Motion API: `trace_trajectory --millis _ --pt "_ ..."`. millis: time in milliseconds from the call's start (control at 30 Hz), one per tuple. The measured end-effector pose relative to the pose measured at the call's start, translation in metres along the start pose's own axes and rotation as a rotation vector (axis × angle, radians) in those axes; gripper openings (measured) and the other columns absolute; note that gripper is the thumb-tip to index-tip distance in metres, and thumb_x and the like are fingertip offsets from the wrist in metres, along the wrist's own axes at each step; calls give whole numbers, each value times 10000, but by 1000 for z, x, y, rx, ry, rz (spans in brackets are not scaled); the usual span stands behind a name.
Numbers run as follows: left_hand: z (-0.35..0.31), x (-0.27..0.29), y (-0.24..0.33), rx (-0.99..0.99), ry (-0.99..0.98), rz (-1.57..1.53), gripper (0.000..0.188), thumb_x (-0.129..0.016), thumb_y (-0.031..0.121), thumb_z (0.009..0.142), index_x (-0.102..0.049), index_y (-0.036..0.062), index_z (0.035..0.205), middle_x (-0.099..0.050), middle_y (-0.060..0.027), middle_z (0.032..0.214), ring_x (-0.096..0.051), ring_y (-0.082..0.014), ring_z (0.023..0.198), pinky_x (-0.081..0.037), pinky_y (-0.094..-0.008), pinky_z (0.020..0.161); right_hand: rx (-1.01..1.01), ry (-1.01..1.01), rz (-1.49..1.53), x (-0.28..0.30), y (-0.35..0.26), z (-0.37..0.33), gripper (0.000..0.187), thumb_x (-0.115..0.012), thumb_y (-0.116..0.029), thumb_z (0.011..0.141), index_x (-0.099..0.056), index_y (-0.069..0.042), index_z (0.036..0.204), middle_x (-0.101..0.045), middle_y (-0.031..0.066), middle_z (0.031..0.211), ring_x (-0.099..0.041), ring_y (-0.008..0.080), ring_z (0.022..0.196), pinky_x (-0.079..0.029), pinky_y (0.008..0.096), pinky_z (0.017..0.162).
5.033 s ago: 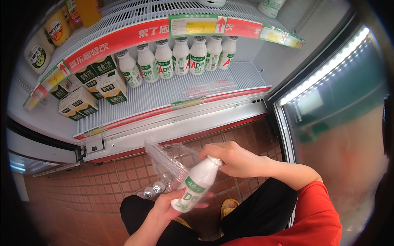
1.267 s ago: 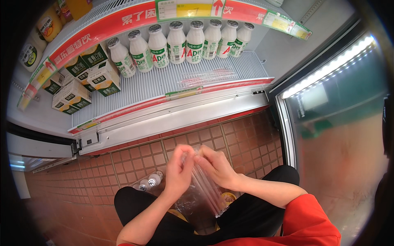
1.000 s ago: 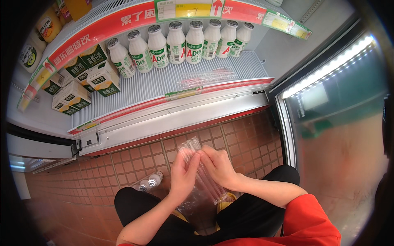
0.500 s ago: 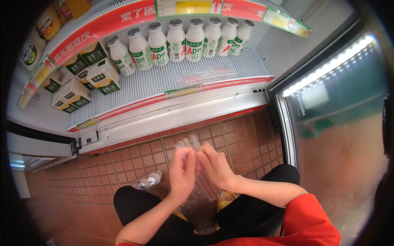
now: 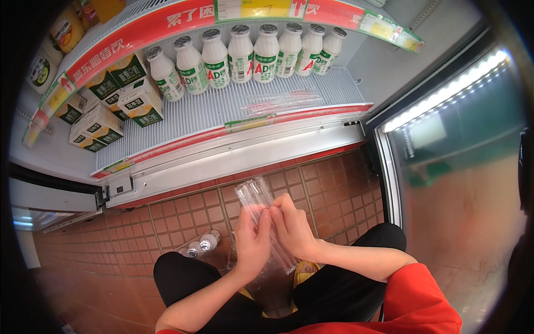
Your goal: The person crouches in front of an open refrigerator and places multiple white bottles into a clear plastic bag, then arranges them on the shelf. The person then walks to a nearby shelf, picks up several cartons, and places them into the refrigerator.
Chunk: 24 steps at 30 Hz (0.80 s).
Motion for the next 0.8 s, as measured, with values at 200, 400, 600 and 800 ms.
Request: trace_trajectory --millis 200,400,600,800 --pt "-2 1 -1 18 2 -38 126 -504 119 873 -500 10 937 -549 -45 800 -506 -81 687 -417 -238 583 43 40 40 2 -5 1 81 -443 -93 883 -408 -20 885 -487 144 564 -486 291 491 -364 319 463" --pt "10 13 4 13 81 -72 153 -502 130 878 -483 8 969 -547 -49 862 -511 -81 756 -426 -225 664 -48 -128 71 -5 -1 2 123 -437 -127 890 -422 -16 838 -505 167 589 -509 327 526 -372 335 471" --pt "-2 -1 1 27 -27 -66 115 -523 105 861 -504 18 934 -557 -45 804 -512 -77 701 -423 -222 611 7 -55 -41 5 -6 7 151 -439 -114 883 -437 -15 769 -478 202 582 -480 401 546 -364 353 448" --pt "-6 -2 -2 16 5 -119 108 -520 88 855 -504 12 930 -557 -55 784 -510 -76 687 -419 -227 598 6 24 72 4 -7 2 175 -428 -92 883 -418 -7 731 -413 158 547 -393 248 457 -338 310 449"
Point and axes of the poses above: each hand's wrist, its own z-axis towards the middle knuckle, its own x-axis out of the back of the hand, y = z × x, the point moved 6 cm from there along z, towards the middle knuckle
